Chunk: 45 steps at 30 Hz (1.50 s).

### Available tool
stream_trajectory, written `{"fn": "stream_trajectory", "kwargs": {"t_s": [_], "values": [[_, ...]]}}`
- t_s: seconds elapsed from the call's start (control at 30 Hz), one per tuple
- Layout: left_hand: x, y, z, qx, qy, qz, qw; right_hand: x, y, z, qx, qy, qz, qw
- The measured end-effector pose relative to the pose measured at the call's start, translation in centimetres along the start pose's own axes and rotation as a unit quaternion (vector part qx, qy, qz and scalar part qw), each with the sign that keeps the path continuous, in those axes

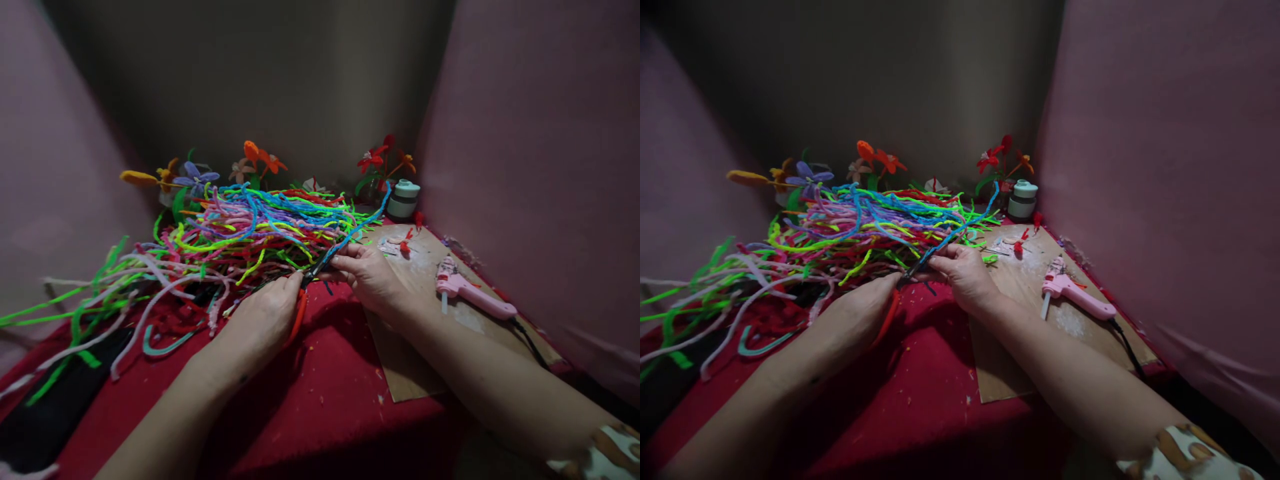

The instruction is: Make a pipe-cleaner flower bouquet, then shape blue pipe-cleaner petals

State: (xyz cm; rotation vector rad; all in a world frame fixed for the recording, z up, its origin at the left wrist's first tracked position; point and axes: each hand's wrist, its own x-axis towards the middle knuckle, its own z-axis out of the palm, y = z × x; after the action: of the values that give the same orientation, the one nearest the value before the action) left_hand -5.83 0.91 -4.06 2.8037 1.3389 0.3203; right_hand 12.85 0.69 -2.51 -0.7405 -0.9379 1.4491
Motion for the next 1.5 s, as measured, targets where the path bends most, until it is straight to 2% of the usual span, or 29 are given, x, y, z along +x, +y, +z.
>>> {"fn": "stream_trajectory", "kwargs": {"t_s": [0.23,0.57,0.83,1.07,1.5], "values": [[0.0,-0.1,0.1,0.019,0.000,0.011,1.000,-0.1,-0.1,0.1,-0.004,-0.001,-0.001,1.000],[-0.2,1.0,-0.6,0.047,-0.019,-0.002,0.999,-0.1,0.1,0.1,-0.006,0.011,-0.005,1.000],[-0.7,2.0,-1.3,0.021,0.013,-0.027,0.999,-0.1,0.0,0.1,-0.027,0.011,-0.012,1.000],[0.0,0.8,-0.2,0.027,-0.020,-0.013,0.999,-0.1,0.2,0.0,-0.042,0.003,-0.018,0.999],[-0.6,1.9,-1.4,0.072,-0.038,-0.023,0.996,-0.2,0.2,0.2,-0.029,0.009,-0.019,0.999]]}}
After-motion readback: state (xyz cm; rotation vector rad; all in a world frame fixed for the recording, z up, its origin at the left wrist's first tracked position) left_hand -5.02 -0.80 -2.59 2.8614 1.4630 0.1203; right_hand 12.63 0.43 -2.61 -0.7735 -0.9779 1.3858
